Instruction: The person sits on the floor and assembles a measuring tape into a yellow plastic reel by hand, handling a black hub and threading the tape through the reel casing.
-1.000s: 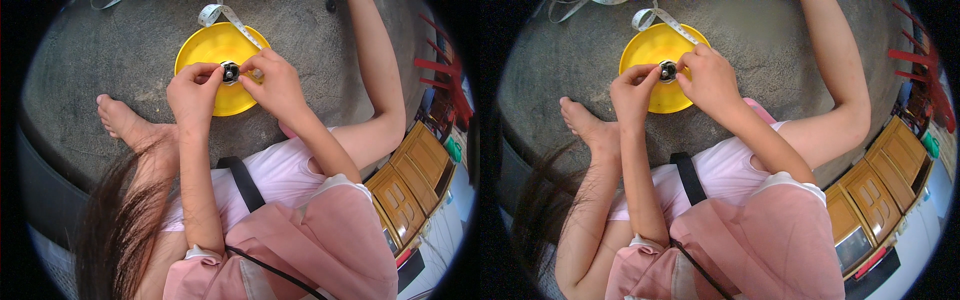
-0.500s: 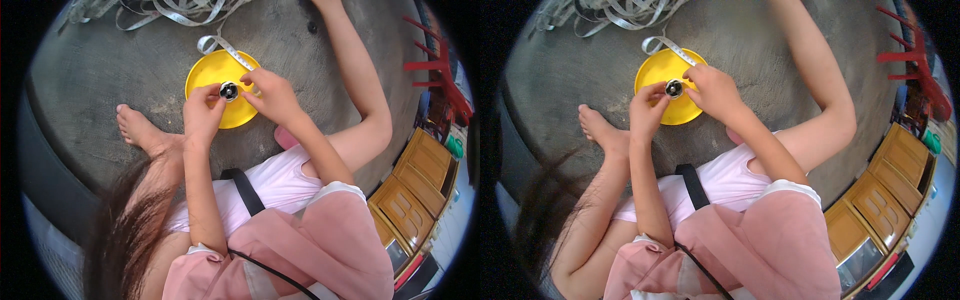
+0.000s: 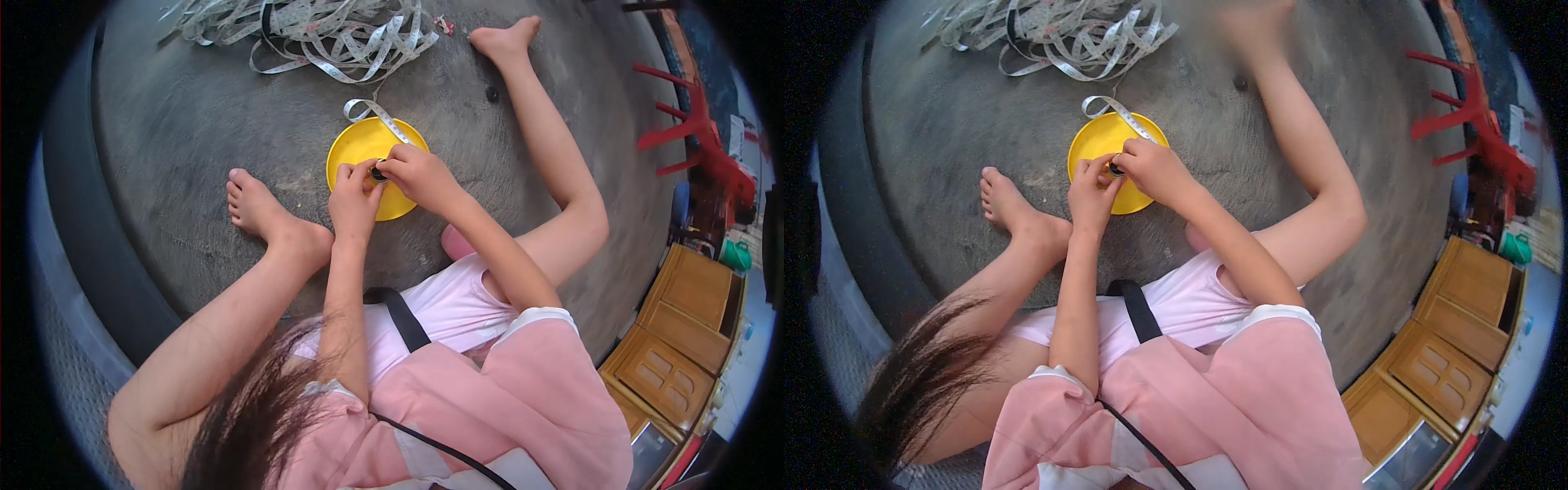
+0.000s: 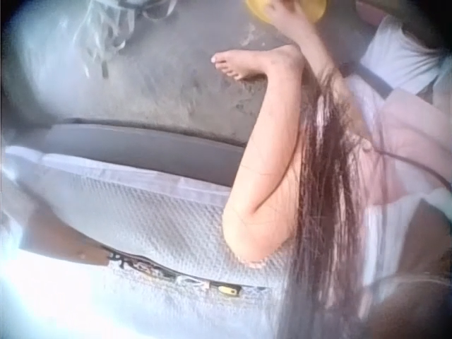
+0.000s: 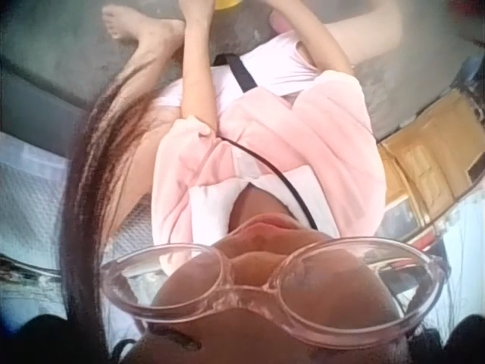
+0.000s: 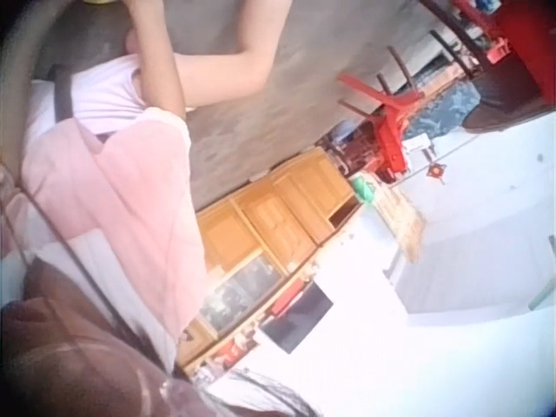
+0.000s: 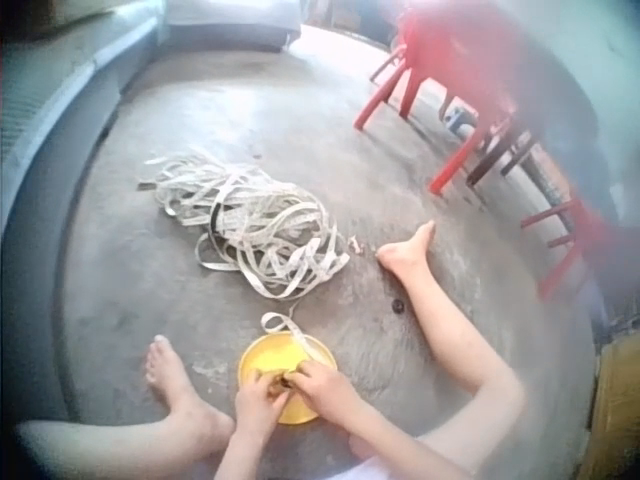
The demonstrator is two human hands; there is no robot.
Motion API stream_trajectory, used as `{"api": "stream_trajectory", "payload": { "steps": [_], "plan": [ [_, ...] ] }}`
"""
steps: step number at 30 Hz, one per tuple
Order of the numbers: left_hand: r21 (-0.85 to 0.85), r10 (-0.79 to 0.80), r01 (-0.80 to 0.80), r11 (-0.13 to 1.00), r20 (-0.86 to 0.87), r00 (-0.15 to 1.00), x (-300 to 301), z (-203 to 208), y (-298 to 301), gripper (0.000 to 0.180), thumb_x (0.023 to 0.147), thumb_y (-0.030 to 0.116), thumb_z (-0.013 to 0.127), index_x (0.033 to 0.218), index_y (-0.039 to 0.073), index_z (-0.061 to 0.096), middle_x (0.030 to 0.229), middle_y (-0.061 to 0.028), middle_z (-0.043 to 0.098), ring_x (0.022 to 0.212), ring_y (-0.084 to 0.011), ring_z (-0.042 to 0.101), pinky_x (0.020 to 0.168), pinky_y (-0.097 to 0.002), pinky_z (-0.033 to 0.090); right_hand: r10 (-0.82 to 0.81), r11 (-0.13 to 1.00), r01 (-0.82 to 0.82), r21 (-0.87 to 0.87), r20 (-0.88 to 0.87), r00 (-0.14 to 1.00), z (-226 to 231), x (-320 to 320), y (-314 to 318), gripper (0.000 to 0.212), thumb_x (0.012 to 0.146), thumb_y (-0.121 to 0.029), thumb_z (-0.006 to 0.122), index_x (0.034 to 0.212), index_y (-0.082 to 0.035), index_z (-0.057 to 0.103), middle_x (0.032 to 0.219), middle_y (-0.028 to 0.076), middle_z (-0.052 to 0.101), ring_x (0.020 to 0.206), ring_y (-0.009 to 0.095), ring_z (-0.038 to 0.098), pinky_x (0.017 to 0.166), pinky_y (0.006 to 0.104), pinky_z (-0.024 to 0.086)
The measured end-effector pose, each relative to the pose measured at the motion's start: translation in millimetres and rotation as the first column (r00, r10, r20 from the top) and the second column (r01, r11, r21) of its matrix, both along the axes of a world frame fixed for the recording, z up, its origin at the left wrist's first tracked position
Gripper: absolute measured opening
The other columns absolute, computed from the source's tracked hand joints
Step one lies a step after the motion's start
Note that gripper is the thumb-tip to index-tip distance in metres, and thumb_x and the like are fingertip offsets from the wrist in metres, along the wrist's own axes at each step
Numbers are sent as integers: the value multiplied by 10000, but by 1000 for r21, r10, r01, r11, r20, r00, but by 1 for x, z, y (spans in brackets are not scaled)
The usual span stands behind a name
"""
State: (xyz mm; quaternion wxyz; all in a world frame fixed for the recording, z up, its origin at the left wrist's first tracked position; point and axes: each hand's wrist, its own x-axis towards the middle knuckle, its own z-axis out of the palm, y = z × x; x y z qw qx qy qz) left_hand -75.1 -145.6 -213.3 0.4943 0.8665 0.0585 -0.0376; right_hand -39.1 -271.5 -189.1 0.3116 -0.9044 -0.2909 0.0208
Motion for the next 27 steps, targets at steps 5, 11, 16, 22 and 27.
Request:
{"api": "stream_trajectory", "payload": {
  "steps": [5,11,16,22,27],
  "plan": [
    [27,53,-54,998,32,998,-1,1,0,267,599,109,619,856,121,546,742,-41,466,566,-163,531,528,-283,423,51,994,-42,-99,88,995,0,-4,8,115,639,-56,547,743,-22,511,696,89,478,638,244,492,554,313,411],
    [35,90,-92,995,64,994,0,-3,-6,288,586,99,621,862,124,545,710,-36,468,552,-139,507,519,-263,416,-174,980,184,-73,131,976,-5,-16,15,102,658,-37,526,752,-5,501,710,122,477,642,271,483,577,326,408],
    [13,27,-26,1000,-121,992,0,3,-2,349,569,144,635,897,141,515,784,-39,457,650,-185,518,567,-308,431,-320,937,335,98,-137,937,12,-4,0,191,660,-65,533,840,-12,501,774,123,480,706,250,496,627,311,405],
    [-50,51,-57,997,-119,992,2,15,5,328,581,151,640,885,129,516,792,-47,454,660,-188,525,579,-313,428,-639,657,669,-348,213,739,3,50,-82,374,688,-124,515,1044,-62,419,1001,141,391,841,300,470,713,355,397],
    [-141,66,-78,987,-89,994,5,5,-2,209,599,130,626,793,101,553,770,-44,467,634,-170,531,568,-288,426,-623,625,651,-430,227,749,-30,68,-131,391,697,-137,516,1069,-84,411,987,159,381,870,325,441,740,368,381]
  ]
}}
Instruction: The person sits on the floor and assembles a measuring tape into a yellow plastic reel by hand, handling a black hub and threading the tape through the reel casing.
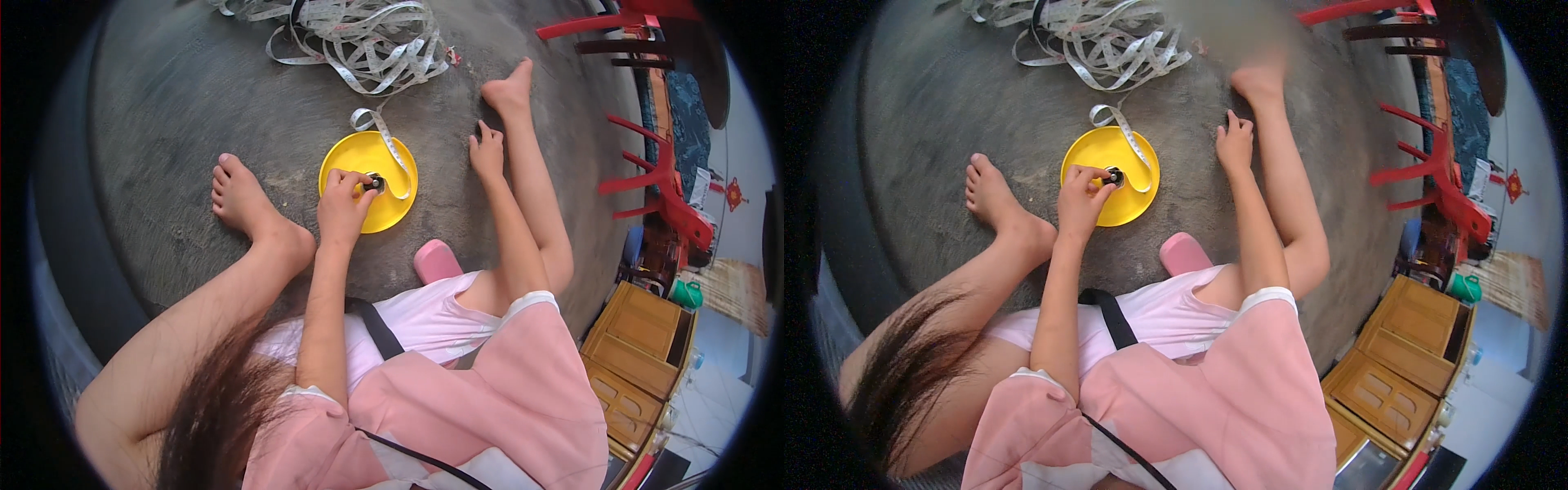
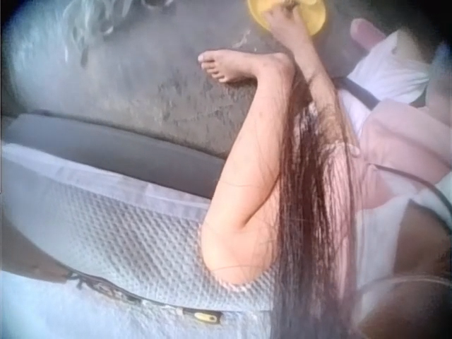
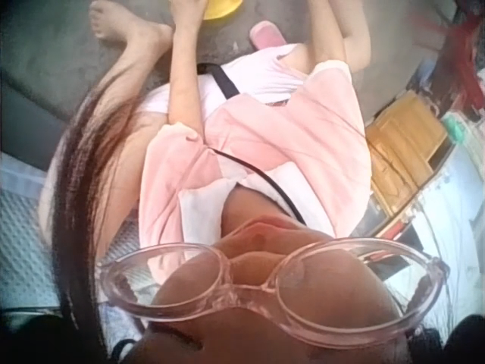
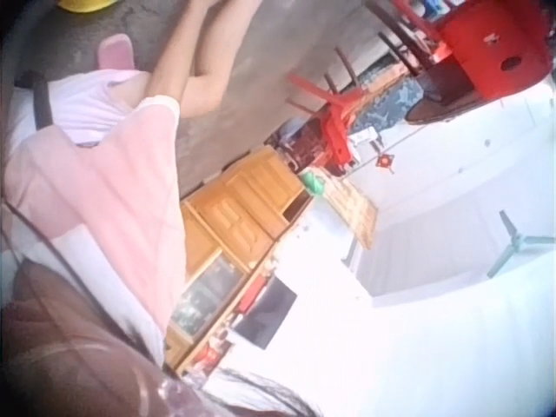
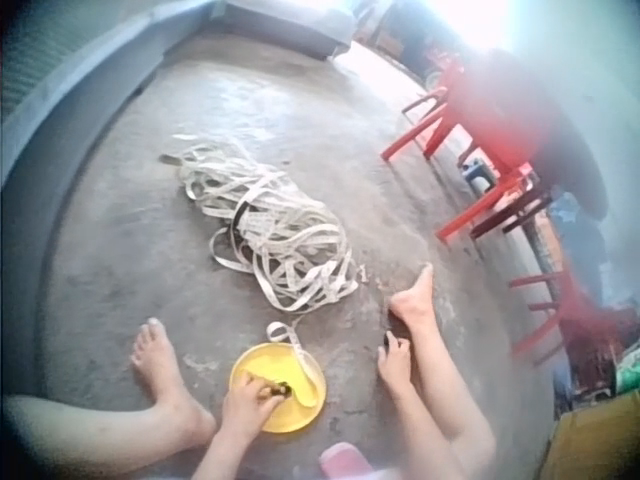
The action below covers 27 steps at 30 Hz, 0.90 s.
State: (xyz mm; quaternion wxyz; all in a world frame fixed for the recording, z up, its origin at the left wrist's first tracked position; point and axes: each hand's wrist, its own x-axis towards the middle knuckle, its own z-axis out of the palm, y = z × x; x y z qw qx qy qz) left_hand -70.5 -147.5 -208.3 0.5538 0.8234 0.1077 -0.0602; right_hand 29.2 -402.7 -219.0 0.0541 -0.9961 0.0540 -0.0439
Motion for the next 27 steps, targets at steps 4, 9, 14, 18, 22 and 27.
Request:
{"api": "stream_trajectory", "payload": {
  "steps": [4,9,14,18,22,27],
  "plan": [
    [-91,70,-72,993,-28,997,-1,-4,2,125,606,112,618,723,85,582,731,-40,490,601,-149,528,551,-257,422,-63,987,64,146,-14,998,-14,4,-7,324,673,-130,550,988,-104,477,921,161,409,823,304,438,736,344,367],
    [-119,96,-99,988,-36,995,-1,1,2,142,601,62,613,741,62,594,696,-44,487,569,-126,479,539,-220,410,-23,980,8,201,74,997,-16,5,-7,241,633,-146,592,862,-113,526,849,136,448,783,266,457,691,319,385],
    [-146,100,-108,983,-65,993,1,-5,-1,127,609,56,602,735,59,599,694,-42,489,570,-126,477,539,-216,403,80,892,-140,429,156,985,17,-12,30,301,599,-128,609,878,-65,512,784,98,493,701,202,500,621,277,414],
    [-152,102,-106,983,-39,994,0,-7,6,109,626,56,576,732,59,600,694,-54,488,564,-136,486,531,-224,402,413,685,-346,641,49,909,55,-69,117,318,591,-103,622,878,-26,508,816,92,486,738,201,511,597,263,423],
    [-273,136,-131,953,-2,991,2,-13,-1,104,641,52,541,729,27,591,678,-77,478,559,-148,482,522,-241,396,388,671,-329,664,64,920,37,-81,132,299,585,-85,626,855,-20,515,821,96,482,726,218,508,599,273,421],
    [-304,162,-153,940,5,987,2,-16,2,100,664,77,532,711,3,579,657,-84,468,557,-149,472,510,-242,380,403,684,-329,652,38,914,32,-81,138,287,572,-76,629,832,-16,522,794,105,479,713,239,505,605,292,422]
  ]
}}
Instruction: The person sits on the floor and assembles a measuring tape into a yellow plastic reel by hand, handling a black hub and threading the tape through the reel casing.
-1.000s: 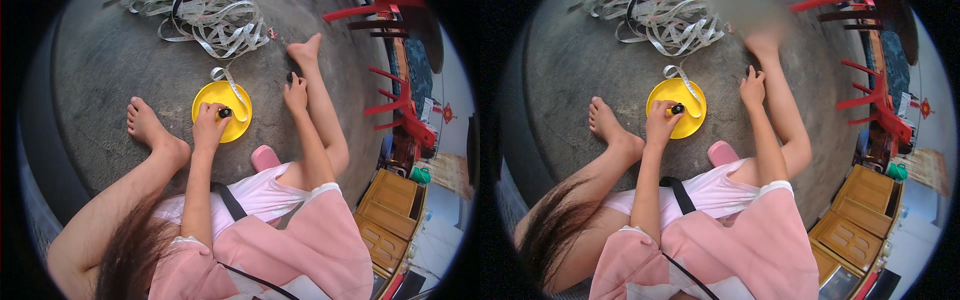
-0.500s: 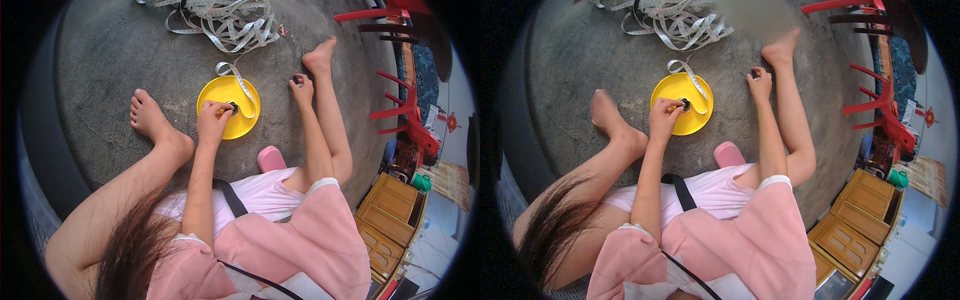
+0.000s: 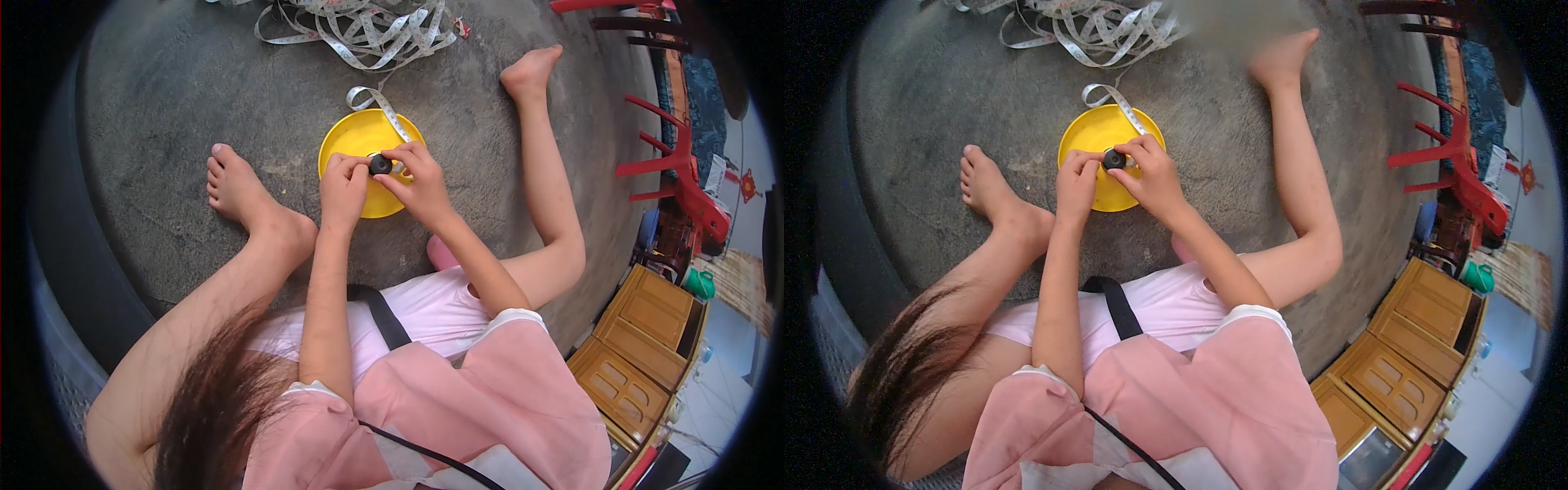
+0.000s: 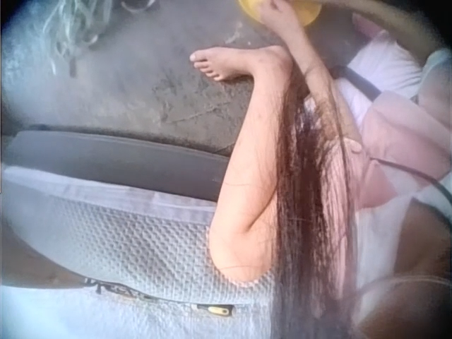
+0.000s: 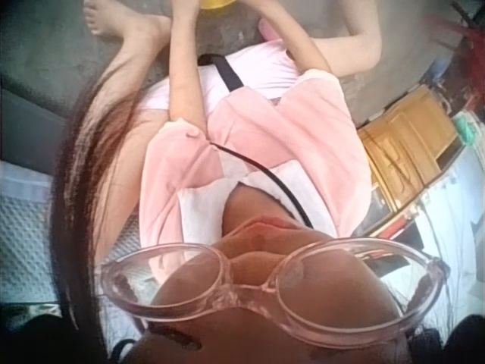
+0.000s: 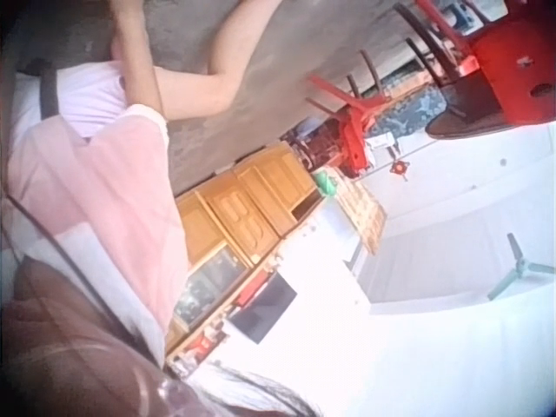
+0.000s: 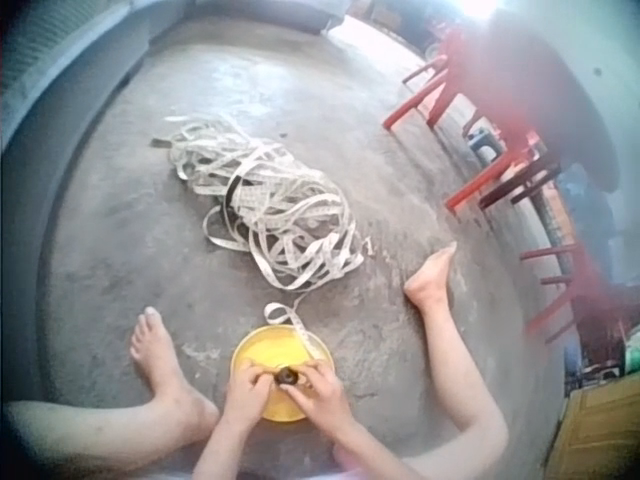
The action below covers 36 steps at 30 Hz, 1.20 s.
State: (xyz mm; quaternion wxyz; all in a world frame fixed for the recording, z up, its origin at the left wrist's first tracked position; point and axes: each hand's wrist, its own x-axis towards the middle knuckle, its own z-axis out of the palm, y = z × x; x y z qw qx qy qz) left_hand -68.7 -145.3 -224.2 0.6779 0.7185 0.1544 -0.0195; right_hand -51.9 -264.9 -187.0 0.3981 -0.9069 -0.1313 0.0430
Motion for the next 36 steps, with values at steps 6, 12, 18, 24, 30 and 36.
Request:
{"api": "stream_trajectory", "payload": {
  "steps": [6,12,18,24,30,36],
  "plan": [
    [50,-45,48,998,-56,997,0,3,2,134,669,130,564,709,3,576,643,-76,468,545,-153,473,505,-243,381,9,993,-2,-121,56,998,6,0,8,270,565,-78,633,802,-12,522,776,108,476,697,246,503,597,304,418],
    [52,-75,78,996,-50,996,2,4,4,147,671,139,584,716,-1,573,644,-62,463,557,-130,467,510,-228,374,-43,998,44,-50,13,999,-1,-2,7,264,550,-55,637,783,-11,519,769,105,473,677,246,500,579,292,416],
    [67,-109,111,992,-31,994,1,15,4,138,667,127,585,720,1,565,671,-70,481,568,-135,482,518,-231,384,1,997,7,71,-122,992,5,-2,-2,271,559,-56,648,794,-12,521,778,92,493,642,188,514,553,263,429],
    [74,-19,18,997,6,1000,6,20,13,123,668,106,570,695,-5,524,687,-90,501,578,-168,521,530,-254,415,-52,985,71,155,-125,991,13,-1,5,263,592,-107,641,815,-17,534,781,99,525,654,192,543,529,257,434],
    [-73,144,-158,985,-168,975,9,23,13,130,765,142,479,808,20,467,722,-36,510,614,-101,526,464,-203,409,10,952,30,-303,128,992,8,1,12,183,629,-145,610,733,-13,537,688,102,530,569,215,534,503,285,427],
    [-292,125,-170,941,-167,978,4,7,-11,137,793,126,420,793,-9,400,710,-86,518,560,-125,552,460,-233,440,5,940,-1,-341,11,1000,6,1,15,123,656,-113,549,665,2,508,679,135,504,583,277,514,533,346,427]
  ]
}}
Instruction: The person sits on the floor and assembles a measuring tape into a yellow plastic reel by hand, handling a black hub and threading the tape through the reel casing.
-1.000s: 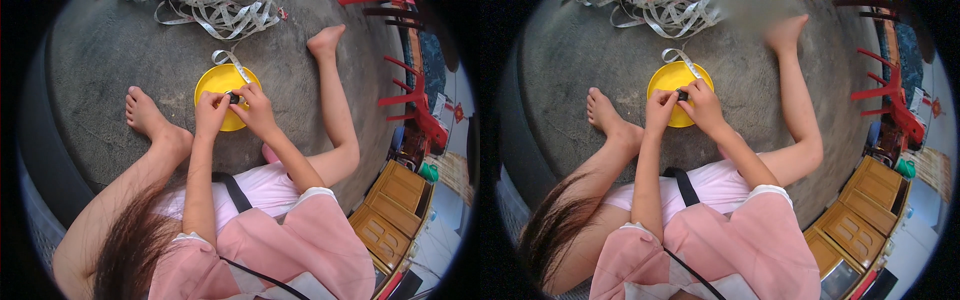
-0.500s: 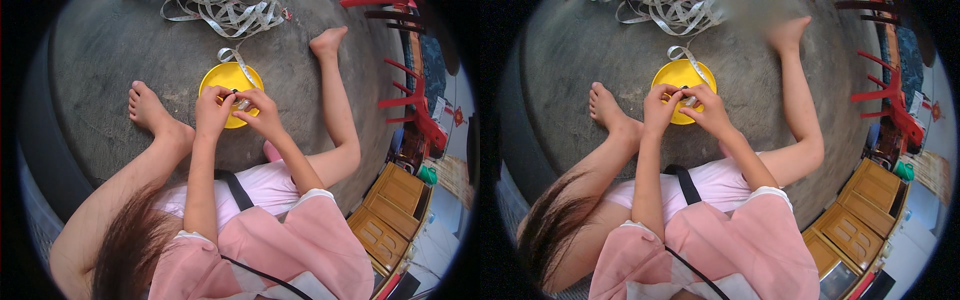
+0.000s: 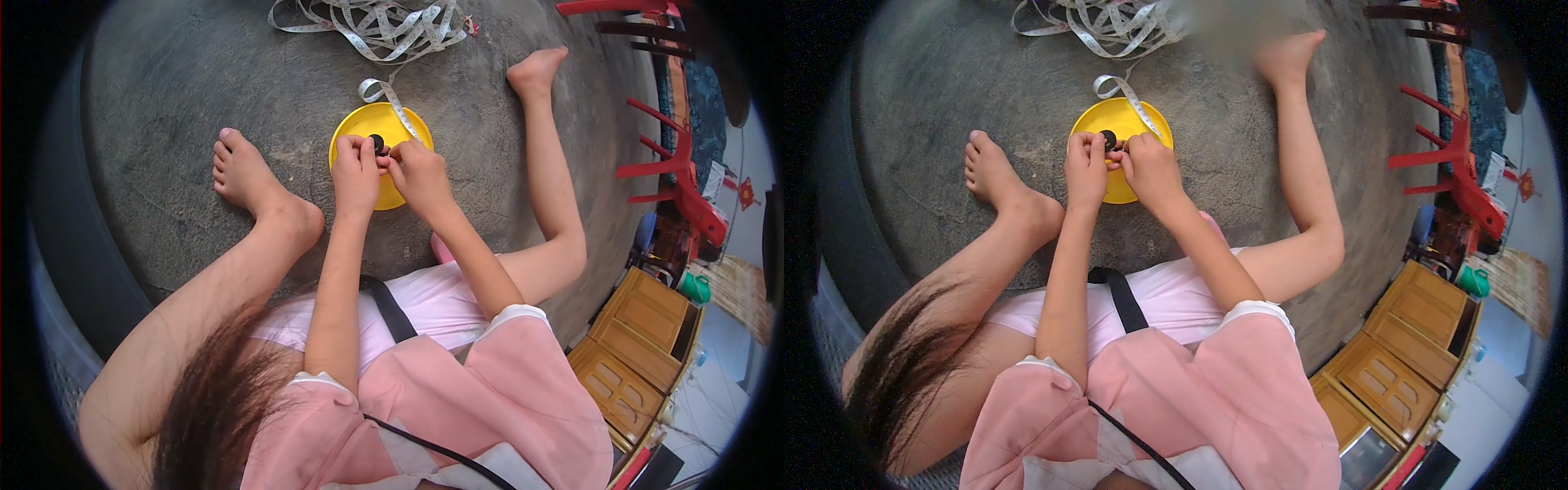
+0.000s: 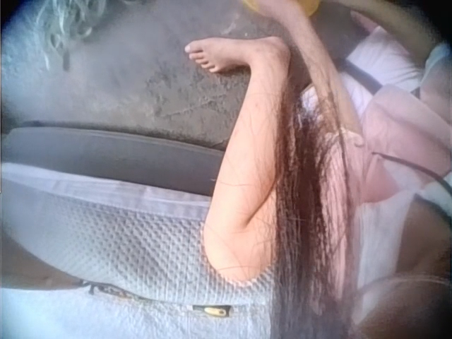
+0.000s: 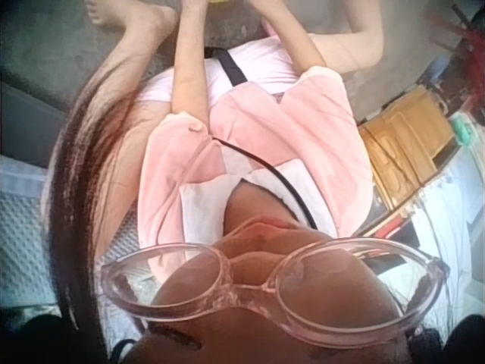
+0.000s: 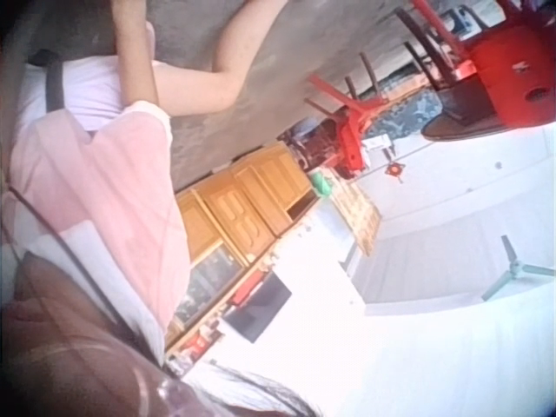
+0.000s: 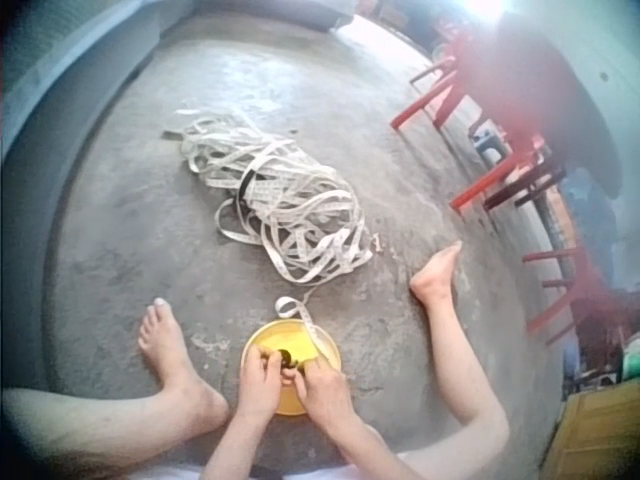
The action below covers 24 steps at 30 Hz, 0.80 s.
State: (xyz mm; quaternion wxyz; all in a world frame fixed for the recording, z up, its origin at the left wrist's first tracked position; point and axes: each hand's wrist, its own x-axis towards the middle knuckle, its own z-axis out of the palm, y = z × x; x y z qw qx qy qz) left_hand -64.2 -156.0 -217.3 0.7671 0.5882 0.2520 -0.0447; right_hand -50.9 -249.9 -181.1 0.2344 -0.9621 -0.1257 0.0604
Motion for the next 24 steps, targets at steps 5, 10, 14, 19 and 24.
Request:
{"api": "stream_trajectory", "payload": {
  "steps": [5,10,14,19,24],
  "plan": [
    [199,-9,5,980,21,1000,-1,-1,-2,123,797,118,394,777,-2,379,646,-119,548,566,-182,565,514,-283,437,97,994,-97,57,9,995,2,2,0,107,669,-83,528,679,18,494,680,149,497,622,283,505,564,343,417],
    [322,-52,31,946,57,997,-1,10,-4,122,795,128,401,779,9,381,636,-121,549,581,-210,566,510,-311,425,219,976,-219,16,30,975,0,6,-10,87,678,-64,512,699,15,482,693,148,484,656,277,493,592,334,405],
    [341,-59,40,939,46,997,-2,16,-2,117,794,130,400,781,16,377,629,-120,549,594,-225,565,514,-323,419,492,868,-485,-102,58,869,3,19,-20,72,680,-59,504,682,3,467,683,130,465,635,267,482,595,322,403],
    [318,-49,30,948,50,998,-5,4,-4,107,793,123,397,788,19,374,635,-119,549,608,-225,565,528,-326,419,700,713,-691,-113,80,709,3,31,-22,107,676,-89,521,673,2,464,690,126,462,633,261,477,586,311,406],
    [208,-1,-14,978,73,997,-4,8,-7,100,792,117,398,785,20,372,649,-121,549,621,-226,565,534,-332,419,279,956,-280,-86,-22,960,6,11,-17,176,679,-156,547,649,-3,466,620,126,472,579,265,496,517,331,412]
  ]
}}
